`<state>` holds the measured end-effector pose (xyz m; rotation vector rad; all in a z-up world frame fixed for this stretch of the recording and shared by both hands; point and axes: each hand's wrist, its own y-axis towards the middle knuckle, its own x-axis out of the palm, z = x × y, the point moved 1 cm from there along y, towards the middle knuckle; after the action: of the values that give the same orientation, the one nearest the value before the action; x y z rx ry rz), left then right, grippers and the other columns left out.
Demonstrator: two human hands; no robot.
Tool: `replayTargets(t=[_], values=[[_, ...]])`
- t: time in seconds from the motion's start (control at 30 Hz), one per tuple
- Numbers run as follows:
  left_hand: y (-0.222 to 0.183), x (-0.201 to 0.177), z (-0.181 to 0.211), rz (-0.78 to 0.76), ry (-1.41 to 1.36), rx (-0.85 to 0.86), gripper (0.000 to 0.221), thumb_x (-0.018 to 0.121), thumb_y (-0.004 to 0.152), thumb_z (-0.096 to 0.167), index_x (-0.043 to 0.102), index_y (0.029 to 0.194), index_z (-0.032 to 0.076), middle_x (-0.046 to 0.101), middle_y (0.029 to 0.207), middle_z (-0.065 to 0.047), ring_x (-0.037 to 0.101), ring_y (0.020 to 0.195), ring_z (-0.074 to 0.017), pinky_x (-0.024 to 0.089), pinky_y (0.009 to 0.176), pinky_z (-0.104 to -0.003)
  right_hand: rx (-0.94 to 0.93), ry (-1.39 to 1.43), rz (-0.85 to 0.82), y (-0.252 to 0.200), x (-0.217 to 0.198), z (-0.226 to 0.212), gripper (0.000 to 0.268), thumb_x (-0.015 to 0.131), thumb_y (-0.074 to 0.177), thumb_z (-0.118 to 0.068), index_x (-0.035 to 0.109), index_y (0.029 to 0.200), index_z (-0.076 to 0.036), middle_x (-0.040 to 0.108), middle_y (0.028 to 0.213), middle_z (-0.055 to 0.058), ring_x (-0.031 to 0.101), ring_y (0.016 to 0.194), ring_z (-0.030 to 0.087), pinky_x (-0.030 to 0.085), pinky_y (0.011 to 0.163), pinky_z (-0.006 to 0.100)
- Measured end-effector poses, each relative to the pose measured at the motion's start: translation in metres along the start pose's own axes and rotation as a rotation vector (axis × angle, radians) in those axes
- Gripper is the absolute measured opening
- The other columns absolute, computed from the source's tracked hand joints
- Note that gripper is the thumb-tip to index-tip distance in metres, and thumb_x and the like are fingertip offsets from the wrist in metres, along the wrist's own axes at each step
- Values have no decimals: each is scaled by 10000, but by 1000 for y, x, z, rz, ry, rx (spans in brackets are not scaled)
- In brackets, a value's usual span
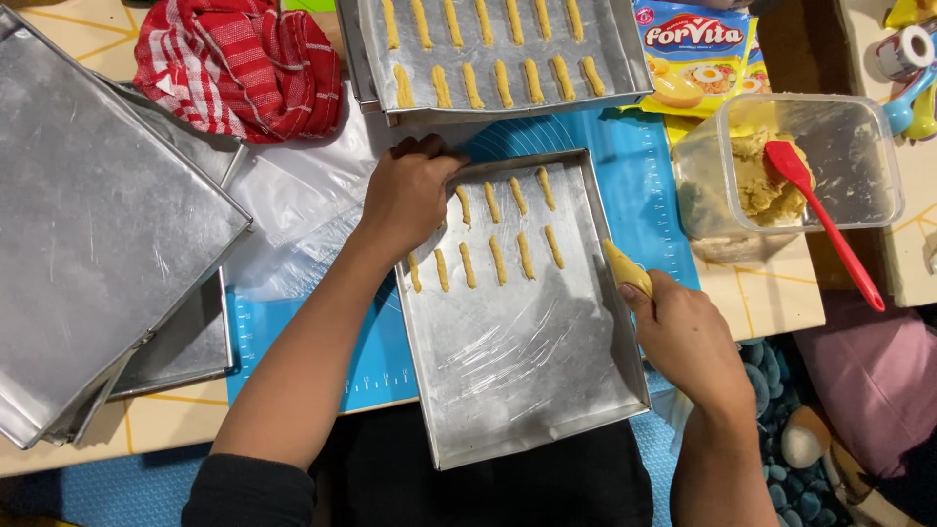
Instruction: Piping small sticks of dough onto a baking tray and using a brush and scraper to adjust the tray.
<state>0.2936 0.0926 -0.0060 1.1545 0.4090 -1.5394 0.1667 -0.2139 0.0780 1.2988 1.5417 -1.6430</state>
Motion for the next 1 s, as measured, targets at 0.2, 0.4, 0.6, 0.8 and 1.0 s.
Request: replayTargets(t=[0.2, 0.4, 0.6, 0.8, 1.0], values=[[2, -1, 0, 36, -25, -8, 205, 594, 993, 119, 797, 969, 118, 698, 782, -122, 700, 778, -338, 521, 755, -435, -86, 20, 46, 12, 11, -12, 409, 485, 1079, -378, 685, 951, -45, 667, 641, 188, 728, 705, 419, 560, 648, 499], [4, -10, -7, 66, -82, 9, 154, 687, 971, 181, 784, 910, 77, 694, 735, -150, 691, 719, -377, 522, 718, -463, -98, 76, 56, 18, 13, -13, 428, 491, 1085, -382, 676, 917, -34, 637, 584, 160, 702, 609, 372, 538, 569, 466], [0, -14, -16, -7, -86, -63, 195, 738, 956, 253, 805, 1003, 77, 718, 842, -173, 702, 851, -371, 547, 782, -443, -134, 145, 68, 25, 13, -14, 428, 485, 1091, -323, 662, 872, -1, 581, 547, 148, 636, 534, 315, 484, 507, 404], [-2, -10, -12, 16, -109, -167, 230, 743, 944, 298, 805, 1001, 84, 710, 845, -157, 698, 899, -351, 556, 800, -404, -137, 89, 65, 10, 2, -21, 423, 492, 1073, -336, 629, 853, -1, 580, 542, 193, 651, 554, 391, 471, 518, 452], [-1, 15, -22, 116, -164, -207, 180, 712, 902, 271, 830, 969, 152, 756, 914, -123, 629, 947, -348, 544, 696, -487, -160, -71, -162, -44, 47, -49, 328, 421, 1032, -476, 536, 1042, -169, 734, 904, 234, 664, 876, 529, 479, 748, 616]])
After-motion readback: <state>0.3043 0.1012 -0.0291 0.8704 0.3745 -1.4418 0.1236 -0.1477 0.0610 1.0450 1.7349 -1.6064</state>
